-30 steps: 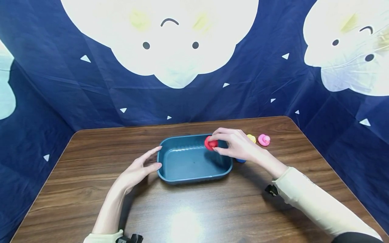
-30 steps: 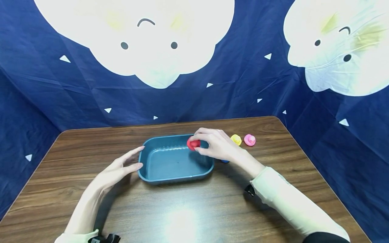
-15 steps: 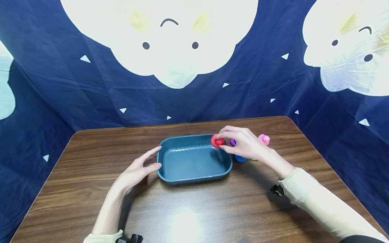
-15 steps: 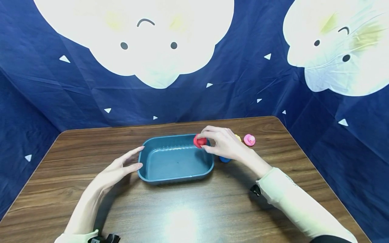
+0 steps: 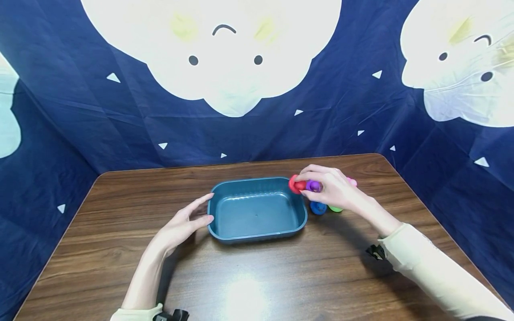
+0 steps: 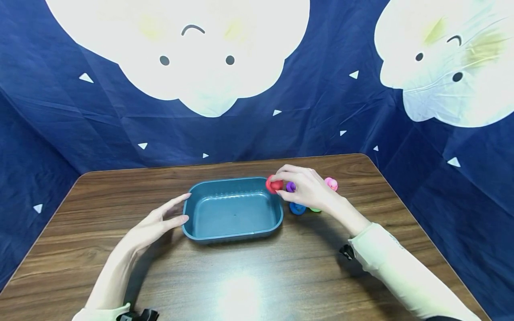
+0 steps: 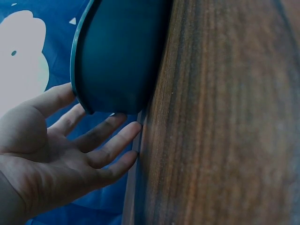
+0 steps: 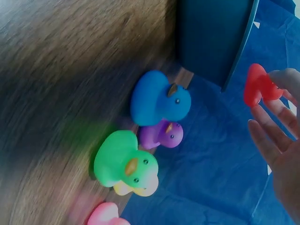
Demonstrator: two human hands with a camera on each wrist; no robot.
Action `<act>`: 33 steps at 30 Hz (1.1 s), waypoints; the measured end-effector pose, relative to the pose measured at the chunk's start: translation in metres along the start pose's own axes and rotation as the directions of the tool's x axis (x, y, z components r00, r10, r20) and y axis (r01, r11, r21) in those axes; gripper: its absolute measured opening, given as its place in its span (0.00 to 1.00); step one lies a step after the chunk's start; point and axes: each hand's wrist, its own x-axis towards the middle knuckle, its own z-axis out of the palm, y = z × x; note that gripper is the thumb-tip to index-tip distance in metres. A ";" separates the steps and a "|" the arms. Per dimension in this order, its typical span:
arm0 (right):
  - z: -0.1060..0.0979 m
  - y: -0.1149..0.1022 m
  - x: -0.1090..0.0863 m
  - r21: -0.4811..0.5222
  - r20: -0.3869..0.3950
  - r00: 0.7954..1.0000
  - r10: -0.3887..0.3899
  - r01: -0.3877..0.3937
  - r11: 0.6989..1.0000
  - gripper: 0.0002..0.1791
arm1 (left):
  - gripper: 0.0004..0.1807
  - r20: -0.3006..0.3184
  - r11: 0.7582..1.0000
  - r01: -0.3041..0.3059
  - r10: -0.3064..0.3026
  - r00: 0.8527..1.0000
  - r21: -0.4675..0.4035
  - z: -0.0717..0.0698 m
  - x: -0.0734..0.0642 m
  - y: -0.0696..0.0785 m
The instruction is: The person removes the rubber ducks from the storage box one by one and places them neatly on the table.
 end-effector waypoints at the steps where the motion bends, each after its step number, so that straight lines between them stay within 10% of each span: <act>1: -0.001 0.001 -0.001 -0.004 0.001 1.000 0.003 -0.003 1.000 0.17 | 0.38 -0.001 1.000 0.000 0.000 1.000 0.000 0.000 0.000 0.000; 33: -0.028 0.030 -0.042 -0.015 0.052 0.994 0.101 -0.100 0.995 0.20 | 0.38 -0.007 1.000 -0.001 0.001 1.000 0.007 -0.001 0.001 -0.001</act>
